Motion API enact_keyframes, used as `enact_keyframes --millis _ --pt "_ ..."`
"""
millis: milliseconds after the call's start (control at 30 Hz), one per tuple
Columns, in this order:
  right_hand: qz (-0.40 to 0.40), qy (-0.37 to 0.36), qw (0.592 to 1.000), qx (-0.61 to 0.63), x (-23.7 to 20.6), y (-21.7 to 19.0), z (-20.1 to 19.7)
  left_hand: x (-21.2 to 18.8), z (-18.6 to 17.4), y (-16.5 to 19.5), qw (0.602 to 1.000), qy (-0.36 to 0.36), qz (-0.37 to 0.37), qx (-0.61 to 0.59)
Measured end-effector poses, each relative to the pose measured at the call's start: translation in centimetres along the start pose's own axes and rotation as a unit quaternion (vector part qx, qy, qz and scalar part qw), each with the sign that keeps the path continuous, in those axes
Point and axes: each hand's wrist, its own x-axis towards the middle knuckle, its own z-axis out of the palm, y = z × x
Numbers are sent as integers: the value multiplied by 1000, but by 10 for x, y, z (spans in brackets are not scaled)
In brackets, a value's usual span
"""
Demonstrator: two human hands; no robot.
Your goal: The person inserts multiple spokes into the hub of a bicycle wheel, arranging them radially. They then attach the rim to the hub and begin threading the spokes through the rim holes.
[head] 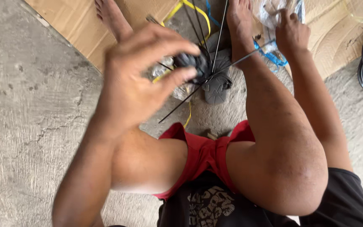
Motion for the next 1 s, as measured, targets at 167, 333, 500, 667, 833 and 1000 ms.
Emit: enact_keyframes --millis 167,333,500,667,833,1000 --pt "40 -50 997 40 -1 -5 -6 -15 -2 8 984 -14 77 157" --pt "24 -28 999 31 -5 -8 -9 -22 0 2 920 25 216 327" --pt "39 -31 998 38 -6 -9 -4 -30 -2 4 908 11 222 354" --pt "37 -26 999 17 -6 -11 -4 -25 -1 4 931 36 210 298" --pt "74 -83 994 22 -6 -12 -8 -21 -3 1 948 43 202 242" --pt "63 -53 996 30 -7 -11 -4 -24 -3 -1 942 52 220 247"
